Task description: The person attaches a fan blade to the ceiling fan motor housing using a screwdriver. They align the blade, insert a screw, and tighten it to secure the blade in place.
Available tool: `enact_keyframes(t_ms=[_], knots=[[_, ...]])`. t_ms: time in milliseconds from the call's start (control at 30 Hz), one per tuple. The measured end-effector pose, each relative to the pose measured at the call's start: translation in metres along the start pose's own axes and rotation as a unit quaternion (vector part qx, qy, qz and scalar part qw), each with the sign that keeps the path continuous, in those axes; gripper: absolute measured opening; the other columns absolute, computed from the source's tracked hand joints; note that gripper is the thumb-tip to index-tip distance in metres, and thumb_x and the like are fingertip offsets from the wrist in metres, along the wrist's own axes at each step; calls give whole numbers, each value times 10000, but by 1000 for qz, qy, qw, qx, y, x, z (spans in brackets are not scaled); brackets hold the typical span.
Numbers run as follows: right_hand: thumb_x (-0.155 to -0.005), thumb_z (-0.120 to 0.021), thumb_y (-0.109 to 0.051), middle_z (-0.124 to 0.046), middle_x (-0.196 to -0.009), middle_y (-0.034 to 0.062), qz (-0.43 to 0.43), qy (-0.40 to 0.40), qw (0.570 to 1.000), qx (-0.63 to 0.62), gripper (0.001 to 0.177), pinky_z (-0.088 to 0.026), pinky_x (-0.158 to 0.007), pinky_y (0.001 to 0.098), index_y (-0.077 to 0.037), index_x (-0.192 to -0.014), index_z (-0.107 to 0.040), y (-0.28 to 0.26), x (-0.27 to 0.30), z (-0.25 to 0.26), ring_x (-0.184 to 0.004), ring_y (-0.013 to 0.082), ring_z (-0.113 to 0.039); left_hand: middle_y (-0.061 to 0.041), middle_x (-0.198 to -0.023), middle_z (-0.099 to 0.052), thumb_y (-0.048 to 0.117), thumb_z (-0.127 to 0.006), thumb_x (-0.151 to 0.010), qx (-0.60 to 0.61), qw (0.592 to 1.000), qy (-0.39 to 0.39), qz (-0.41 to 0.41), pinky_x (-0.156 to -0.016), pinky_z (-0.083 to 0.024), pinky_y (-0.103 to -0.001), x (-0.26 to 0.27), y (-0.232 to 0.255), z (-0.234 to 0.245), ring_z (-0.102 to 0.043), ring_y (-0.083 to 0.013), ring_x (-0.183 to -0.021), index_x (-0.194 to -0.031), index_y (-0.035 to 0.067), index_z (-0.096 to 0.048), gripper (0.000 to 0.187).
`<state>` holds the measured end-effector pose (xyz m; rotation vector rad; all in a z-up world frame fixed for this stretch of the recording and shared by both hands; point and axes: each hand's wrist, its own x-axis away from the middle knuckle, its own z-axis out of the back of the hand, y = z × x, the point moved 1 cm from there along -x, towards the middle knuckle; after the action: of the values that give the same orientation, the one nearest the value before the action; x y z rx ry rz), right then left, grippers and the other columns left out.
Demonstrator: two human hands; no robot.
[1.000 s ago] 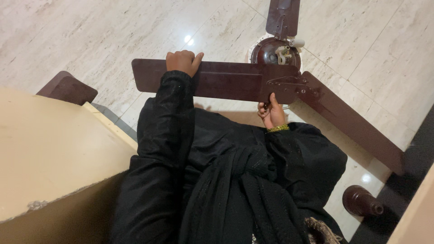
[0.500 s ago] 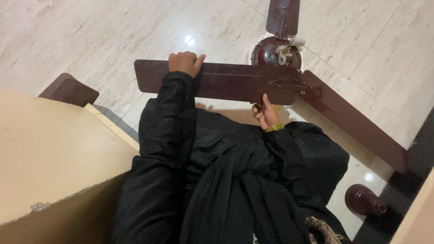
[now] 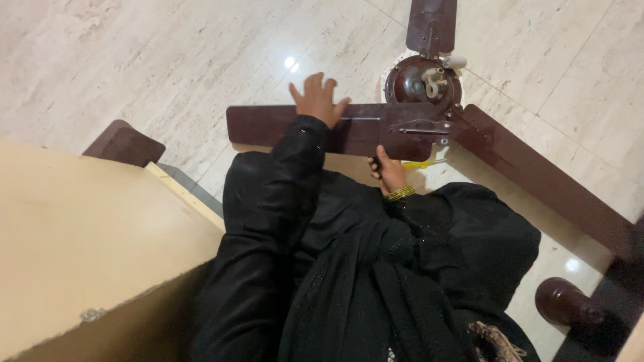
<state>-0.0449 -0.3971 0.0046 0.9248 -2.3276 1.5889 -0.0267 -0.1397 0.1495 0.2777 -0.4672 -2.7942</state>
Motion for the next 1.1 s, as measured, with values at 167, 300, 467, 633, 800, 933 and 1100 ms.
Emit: enact_keyframes(t_ms=[167, 300, 467, 633, 800, 933, 1100], knots=[[-1034, -637, -492, -567, -753, 67, -39, -44, 998, 5, 538, -423, -542, 268, 32, -914, -657, 13, 5, -31, -602, 132, -477, -202, -1483, -459, 590, -681, -857, 22, 998, 28, -43, -1070, -168, -776, -4, 9, -20, -343, -372, -1411, -1241, 112, -646, 614], [-1002, -619, -460, -661, -867, 80, -65, -51, 994, -68, 425, -414, -551, 275, -38, -952, -611, 22, 5, -61, -673, 124, -535, -186, -1124, -707, 668, -567, -945, -9, 995, -100, -11, -1075, -316, -665, -17, -2, -11, -626, -357, -1120, -992, 85, -753, 614], [-1022, -600, -466, -650, -889, 62, -68, -95, 987, -115, 385, -411, -565, 275, -84, -981, -618, 29, 9, -71, -698, 122, -528, -135, -741, -717, 786, -654, -810, -5, 990, -141, -8, -657, -559, -471, -20, -9, 5, -709, -316, -716, -731, 63, -753, 734], [-1018, -604, -473, -652, -892, 71, -49, -101, 989, -99, 391, -392, -550, 269, -85, -967, -601, 25, 7, -63, -685, 122, -517, -121, -765, -742, 823, -678, -744, -19, 978, -208, -3, -658, -561, -432, -21, -11, 5, -733, -290, -740, -757, 51, -764, 777], [-1014, -597, -479, -638, -887, 55, -56, -88, 990, -95, 395, -389, -546, 266, -86, -981, -600, 24, 5, -58, -678, 120, -511, -92, -844, -767, 857, -670, -706, -56, 974, -219, 27, -733, -544, -420, -21, -26, 7, -737, -271, -834, -850, 95, -782, 784], [-1027, -598, -480, -628, -886, 66, -46, -87, 992, -74, 413, -401, -558, 275, -70, -974, -590, 21, 5, -53, -686, 123, -516, -84, -890, -776, 887, -644, -718, -51, 956, -279, 74, -749, -570, -389, -19, -28, 3, -750, -247, -870, -889, 88, -783, 829], [-1015, -584, -500, -613, -866, 55, -43, -94, 992, -67, 442, -367, -531, 268, -60, -977, -598, 23, 6, -50, -631, 113, -468, -99, -918, -775, 890, -639, -722, -35, 955, -285, 69, -740, -584, -408, -17, -29, -6, -750, -252, -884, -902, 72, -778, 849]])
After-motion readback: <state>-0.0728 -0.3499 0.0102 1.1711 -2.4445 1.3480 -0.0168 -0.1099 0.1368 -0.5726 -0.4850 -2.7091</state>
